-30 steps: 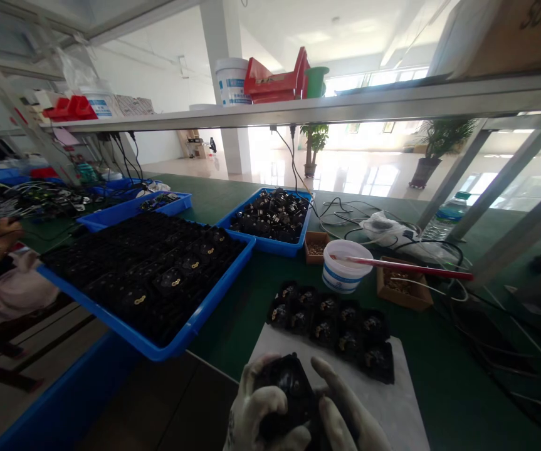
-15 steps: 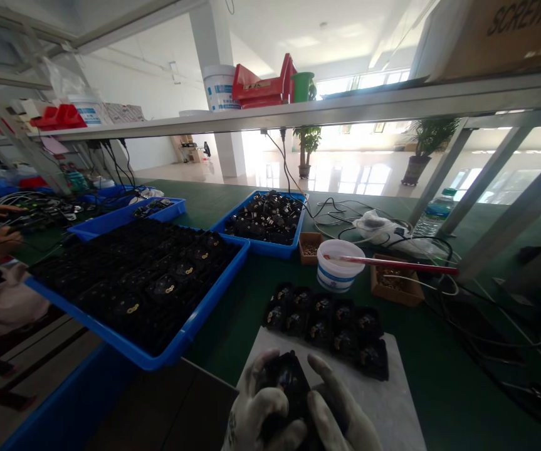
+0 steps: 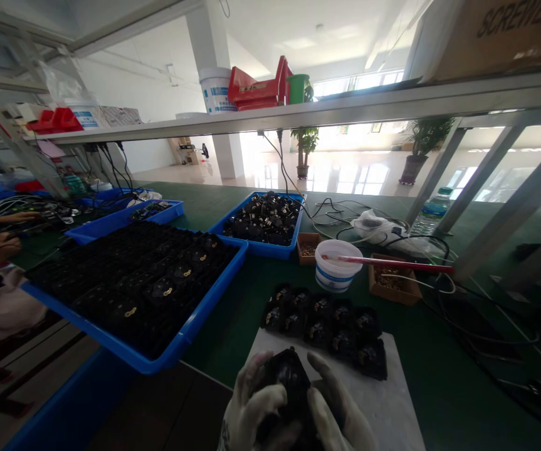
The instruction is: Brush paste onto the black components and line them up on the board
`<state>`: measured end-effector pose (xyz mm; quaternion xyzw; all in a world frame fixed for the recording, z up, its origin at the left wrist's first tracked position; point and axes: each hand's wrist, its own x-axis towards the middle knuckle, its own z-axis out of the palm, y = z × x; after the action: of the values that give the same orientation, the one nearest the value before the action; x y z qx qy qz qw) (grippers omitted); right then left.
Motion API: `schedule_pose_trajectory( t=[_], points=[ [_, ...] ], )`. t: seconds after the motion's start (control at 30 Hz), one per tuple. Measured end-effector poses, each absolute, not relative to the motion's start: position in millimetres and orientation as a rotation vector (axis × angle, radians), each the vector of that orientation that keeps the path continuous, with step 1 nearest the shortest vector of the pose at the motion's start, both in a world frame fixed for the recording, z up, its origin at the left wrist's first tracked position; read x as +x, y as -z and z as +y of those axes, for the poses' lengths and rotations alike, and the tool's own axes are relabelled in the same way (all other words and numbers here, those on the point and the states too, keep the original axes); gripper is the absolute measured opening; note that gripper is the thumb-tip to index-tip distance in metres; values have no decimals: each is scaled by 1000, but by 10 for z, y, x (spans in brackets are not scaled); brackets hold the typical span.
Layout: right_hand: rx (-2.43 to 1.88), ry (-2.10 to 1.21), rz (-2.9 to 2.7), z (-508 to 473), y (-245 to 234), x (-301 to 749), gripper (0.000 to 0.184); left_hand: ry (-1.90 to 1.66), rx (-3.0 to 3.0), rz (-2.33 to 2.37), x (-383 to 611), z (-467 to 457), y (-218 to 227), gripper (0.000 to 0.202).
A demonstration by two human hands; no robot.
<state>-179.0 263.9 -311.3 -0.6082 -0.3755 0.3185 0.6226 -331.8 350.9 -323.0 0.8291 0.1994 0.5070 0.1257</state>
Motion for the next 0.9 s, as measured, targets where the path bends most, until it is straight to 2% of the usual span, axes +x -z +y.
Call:
schedule_pose_trajectory(
  t=[0.1, 0.17, 0.37, 0.53, 0.7, 0.9],
  points=[
    [-1357, -818, -791, 2643, 3029, -1811, 67, -1617, 2452, 605, -3323, 3510, 3263, 47],
    [-1342, -881, -762, 2653, 3000, -1821, 70, -1693, 2472, 656, -3303, 3487, 3274, 51],
    [-1271, -938, -702, 2720, 3056, -1860, 73, -1863, 2445, 839, -3228, 3414, 3211, 39],
    [-1299, -990, -710, 2741, 3073, -1849, 77, -1824, 2578, 723, -3256, 3431, 3219, 43],
    [-1255, -1053, -690, 2727, 2987, -1773, 80, -1854, 2368, 1013, -3142, 3320, 3276, 27],
    [-1162, -1184, -578, 2687, 2965, -1798, 76, -1762, 2317, 1038, -3064, 3262, 3308, 32]
  ],
)
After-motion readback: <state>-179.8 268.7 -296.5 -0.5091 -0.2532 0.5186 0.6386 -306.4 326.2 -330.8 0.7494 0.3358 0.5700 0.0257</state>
